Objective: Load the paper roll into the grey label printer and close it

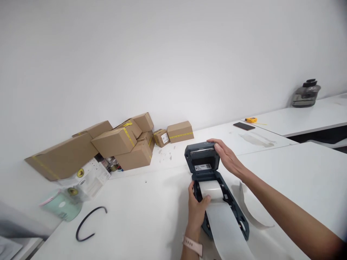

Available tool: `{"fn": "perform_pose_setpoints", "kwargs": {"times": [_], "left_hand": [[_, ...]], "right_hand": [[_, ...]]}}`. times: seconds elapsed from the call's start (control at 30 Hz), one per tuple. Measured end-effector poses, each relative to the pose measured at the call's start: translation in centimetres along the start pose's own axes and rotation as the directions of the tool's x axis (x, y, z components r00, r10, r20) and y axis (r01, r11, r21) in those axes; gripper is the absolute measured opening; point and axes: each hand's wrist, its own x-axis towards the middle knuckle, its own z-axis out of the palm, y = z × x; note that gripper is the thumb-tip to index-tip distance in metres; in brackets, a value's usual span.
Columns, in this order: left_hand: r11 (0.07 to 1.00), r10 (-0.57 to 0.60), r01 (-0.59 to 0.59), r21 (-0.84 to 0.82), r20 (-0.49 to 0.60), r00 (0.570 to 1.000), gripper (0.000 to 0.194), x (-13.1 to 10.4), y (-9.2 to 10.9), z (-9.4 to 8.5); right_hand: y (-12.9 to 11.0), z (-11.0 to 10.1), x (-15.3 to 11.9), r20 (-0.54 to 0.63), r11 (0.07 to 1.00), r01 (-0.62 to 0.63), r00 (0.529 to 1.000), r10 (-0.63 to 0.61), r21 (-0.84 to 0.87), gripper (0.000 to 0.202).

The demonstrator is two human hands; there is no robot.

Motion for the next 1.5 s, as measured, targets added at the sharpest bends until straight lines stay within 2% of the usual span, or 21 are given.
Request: {"fn": "perform_pose_setpoints", "kwargs": {"times": [0.07,0.23,0.33,0.43,0.5,0.57,0.67,0.77,0.9,1.0,1.17,1.27,1.5], "left_hand": [[0.993,-0.041,0.041,-0.113,0.003,0.999,0.104,-2.4,-1.3,0.0],[0.968,-0.097,0.093,-0.233,-0.006,0.995,0.118,-7.0,-4.0,-0.2],[0.959,-0.057,0.054,-0.278,-0.004,0.998,0.124,-8.3,-4.4,-0.3],[0.966,-0.009,0.017,-0.259,0.03,1.0,0.126,-9.6,-4.1,-0.8],[0.978,0.015,0.004,-0.211,0.087,0.996,0.128,-10.6,-3.5,-1.3],[0.987,0.022,-0.006,-0.162,0.096,0.995,0.126,-11.2,-2.6,-1.7],[0.986,-0.011,0.014,-0.167,0.016,1.0,0.107,-10.8,-1.0,-1.7],[0.983,-0.026,0.014,-0.181,-0.066,0.997,0.087,-9.3,0.1,-1.0],[0.984,0.022,-0.048,-0.174,-0.147,0.989,0.077,-7.6,-0.3,0.7],[0.978,0.016,-0.061,-0.2,-0.219,0.976,0.07,-7.7,-1.1,2.1],[0.968,-0.071,-0.02,-0.248,-0.354,0.933,0.065,-8.9,-1.0,3.5],[0.965,-0.101,-0.003,-0.263,-0.379,0.92,0.063,-9.1,-0.4,4.0],[0.953,-0.182,0.045,-0.299,-0.449,0.875,0.062,-8.8,-0.4,5.0]], "right_hand": [[-0.3,-0.3,-3.2,-0.012,0.998,0.05,0.999,-0.049,0.046,0.042],[0.5,0.1,-11.6,-0.07,0.972,0.225,0.973,-0.22,0.072,0.032],[1.3,0.4,-15.6,-0.06,0.968,0.251,0.966,-0.251,-0.004,0.029],[1.7,0.4,-17.9,-0.002,0.967,0.241,0.97,-0.242,-0.085,0.032],[1.8,0.3,-18.7,0.022,0.96,0.251,0.968,-0.25,-0.121,0.033],[1.8,0.3,-19.1,0.016,0.952,0.268,0.963,-0.268,-0.147,0.032],[2.0,0.8,-19.7,-0.029,0.948,0.271,0.96,-0.279,-0.166,0.029],[2.4,1.7,-20.4,-0.084,0.959,0.235,0.965,-0.25,-0.158,0.028],[2.5,3.0,-21.2,-0.161,0.984,0.161,0.972,-0.172,-0.078,0.028],[2.6,3.7,-21.7,-0.186,0.998,0.065,0.981,-0.061,0.019,0.03],[2.9,3.7,-22.3,-0.153,0.988,-0.061,0.985,0.083,0.14,0.034],[3.0,3.6,-22.5,-0.144,0.978,-0.133,0.977,0.156,0.159,0.035],[2.7,4.0,-22.4,-0.207,0.966,-0.19,0.952,0.225,0.173,0.037]]}}
